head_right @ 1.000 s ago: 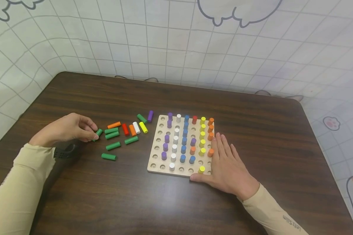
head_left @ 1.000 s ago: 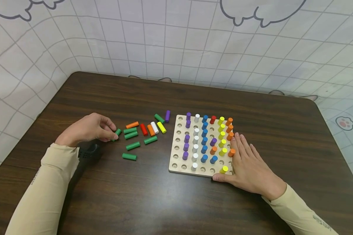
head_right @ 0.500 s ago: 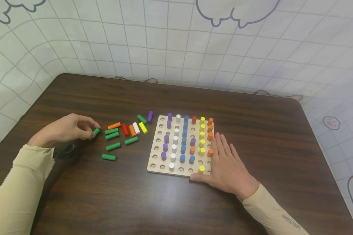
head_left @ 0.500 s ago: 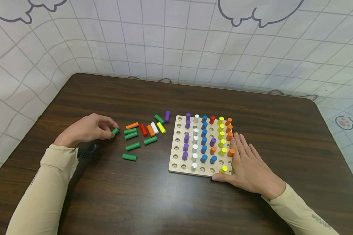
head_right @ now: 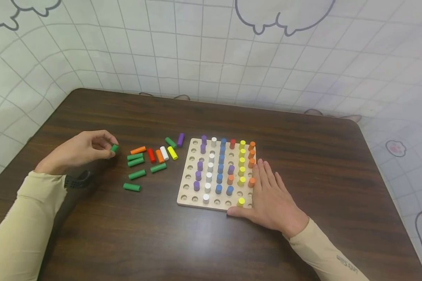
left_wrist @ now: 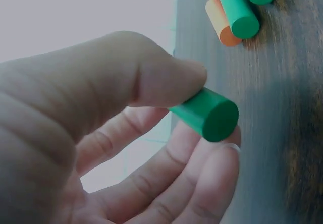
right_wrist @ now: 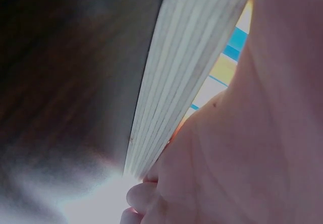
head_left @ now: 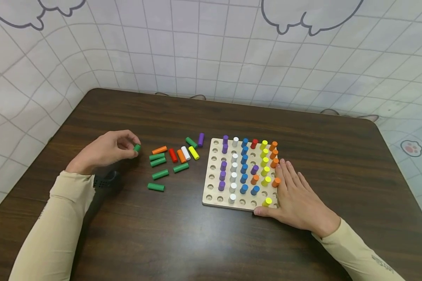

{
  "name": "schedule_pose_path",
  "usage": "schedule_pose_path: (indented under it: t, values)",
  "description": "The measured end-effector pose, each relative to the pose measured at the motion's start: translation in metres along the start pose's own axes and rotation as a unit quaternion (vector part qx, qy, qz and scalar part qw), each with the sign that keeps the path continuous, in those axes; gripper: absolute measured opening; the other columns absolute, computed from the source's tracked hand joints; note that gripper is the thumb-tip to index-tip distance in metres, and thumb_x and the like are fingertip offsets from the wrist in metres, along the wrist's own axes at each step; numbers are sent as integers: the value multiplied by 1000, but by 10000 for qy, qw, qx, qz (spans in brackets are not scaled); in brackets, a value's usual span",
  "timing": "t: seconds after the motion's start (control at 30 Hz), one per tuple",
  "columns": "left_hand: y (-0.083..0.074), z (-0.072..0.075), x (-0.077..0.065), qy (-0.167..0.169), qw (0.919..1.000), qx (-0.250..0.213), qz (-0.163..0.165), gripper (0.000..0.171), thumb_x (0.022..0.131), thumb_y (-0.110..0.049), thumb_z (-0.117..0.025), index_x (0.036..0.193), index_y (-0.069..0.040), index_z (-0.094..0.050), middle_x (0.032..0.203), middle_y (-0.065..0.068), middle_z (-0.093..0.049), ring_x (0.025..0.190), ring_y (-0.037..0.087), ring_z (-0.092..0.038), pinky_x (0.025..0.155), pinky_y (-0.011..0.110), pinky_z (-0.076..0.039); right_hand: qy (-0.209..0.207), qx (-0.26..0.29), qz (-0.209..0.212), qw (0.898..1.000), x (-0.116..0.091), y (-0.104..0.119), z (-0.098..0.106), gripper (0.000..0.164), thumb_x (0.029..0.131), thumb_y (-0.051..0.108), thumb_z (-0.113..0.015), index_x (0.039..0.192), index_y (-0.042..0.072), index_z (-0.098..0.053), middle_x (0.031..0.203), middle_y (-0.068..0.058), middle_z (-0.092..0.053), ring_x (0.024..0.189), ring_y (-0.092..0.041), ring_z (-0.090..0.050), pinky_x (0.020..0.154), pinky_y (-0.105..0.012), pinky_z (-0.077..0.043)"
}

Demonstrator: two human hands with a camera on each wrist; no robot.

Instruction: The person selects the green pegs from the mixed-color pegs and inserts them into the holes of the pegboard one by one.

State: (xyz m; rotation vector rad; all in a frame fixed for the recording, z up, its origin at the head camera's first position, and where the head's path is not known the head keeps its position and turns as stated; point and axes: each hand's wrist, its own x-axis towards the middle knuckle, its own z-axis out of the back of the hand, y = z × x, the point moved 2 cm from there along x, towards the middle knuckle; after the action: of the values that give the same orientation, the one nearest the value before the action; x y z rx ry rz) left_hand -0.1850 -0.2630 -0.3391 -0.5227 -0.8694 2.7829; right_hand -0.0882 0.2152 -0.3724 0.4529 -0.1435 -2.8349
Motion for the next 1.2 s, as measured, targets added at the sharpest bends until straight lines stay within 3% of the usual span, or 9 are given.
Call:
schedule_pose_path:
  t: [0.27, 0.43, 0.77, 1.2]
  values:
    - [-5, -9, 6, -138, 9997, -189, 29, 29, 97, -25, -69, 123, -15, -63, 111, 7, -69, 103, 23, -63, 84, 32, -49, 5, 96, 2, 10000, 2, 0, -4, 141, 76, 98, -44, 163, -7, -6, 174, -26, -1, 161, -47, -6, 126, -70, -15]
    - [-11, -7, 11, -420, 9985, -339, -35, 30, 97, -27, -70, 124, -15, -64, 114, 7, -71, 105, 21, -66, 89, 35, -50, -64, 124, 20, 9999, 5, 5, -7, 141, 76, 98, -43, 163, -7, -6, 174, -25, -2, 162, -46, -6, 126, -69, -16]
    - [-35, 2, 22, -1033, 9927, -520, -340, 31, 95, -31, -73, 123, -19, -66, 113, 5, -70, 102, 19, -67, 88, 35, -49, -94, 139, -5, 9999, 11, 10, -7, 141, 76, 98, -44, 163, -6, -6, 174, -25, -1, 162, -46, -6, 127, -69, -16]
    - [-65, 3, 37, -1381, 9827, -1087, -580, 27, 93, -25, -74, 119, -21, -69, 111, 3, -70, 98, 16, -68, 88, 31, -52, -106, 256, -44, 9996, 17, 17, -7, 140, 76, 96, -48, 163, -6, -8, 174, -25, -3, 162, -47, -7, 127, -69, -16]
